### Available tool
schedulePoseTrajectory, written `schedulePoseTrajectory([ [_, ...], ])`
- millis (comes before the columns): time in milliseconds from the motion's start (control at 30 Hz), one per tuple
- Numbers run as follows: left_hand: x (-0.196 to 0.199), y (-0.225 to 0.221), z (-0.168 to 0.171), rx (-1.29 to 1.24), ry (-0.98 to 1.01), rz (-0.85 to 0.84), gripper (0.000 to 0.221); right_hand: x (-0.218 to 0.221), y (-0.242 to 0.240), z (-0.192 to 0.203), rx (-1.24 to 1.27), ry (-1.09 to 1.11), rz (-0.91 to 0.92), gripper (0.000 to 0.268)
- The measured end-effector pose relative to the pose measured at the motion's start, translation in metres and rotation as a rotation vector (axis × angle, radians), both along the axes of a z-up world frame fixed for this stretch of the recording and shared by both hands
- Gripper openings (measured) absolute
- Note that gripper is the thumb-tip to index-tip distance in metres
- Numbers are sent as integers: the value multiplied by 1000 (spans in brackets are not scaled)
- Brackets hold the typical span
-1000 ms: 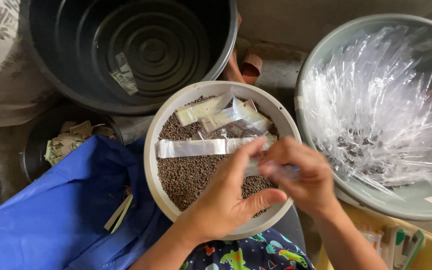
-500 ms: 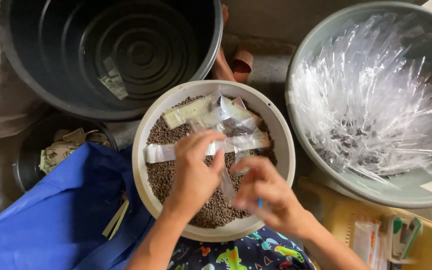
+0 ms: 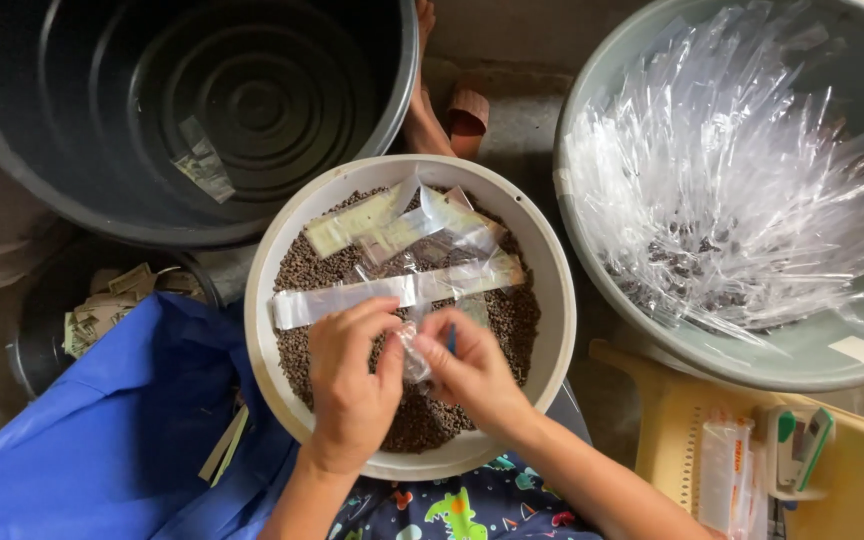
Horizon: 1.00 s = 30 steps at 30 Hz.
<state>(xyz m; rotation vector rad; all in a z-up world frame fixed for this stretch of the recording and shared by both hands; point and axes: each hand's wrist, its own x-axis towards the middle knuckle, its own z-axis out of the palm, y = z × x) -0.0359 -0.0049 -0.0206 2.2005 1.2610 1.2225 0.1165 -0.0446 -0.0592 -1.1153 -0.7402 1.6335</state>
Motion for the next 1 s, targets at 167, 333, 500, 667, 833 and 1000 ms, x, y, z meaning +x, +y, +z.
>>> schedulePoseTrajectory([
  [167, -21, -9, 23, -477, -188, -111, 24, 12, 2, 5, 82, -161, 133, 17],
  [333, -26, -6, 19, -731, -341, -166, 17, 16, -4, 8, -42, 106, 114, 16],
  [500, -25, -5, -5, -563, -118, -230, 20, 4, -11, 24, 207, -342, 200, 16],
  [667, -31, -12, -2, -877, -338, -245, 21, -6, -5, 34, 325, -613, 93, 37],
  [833, -39, -4, 2, -817, -607, -200, 9, -17, -8, 36, 326, -599, 106, 18],
  [1000, -38, -8, 6, -891, -323, -232, 9, -20, -12, 34, 334, -537, 76, 33],
])
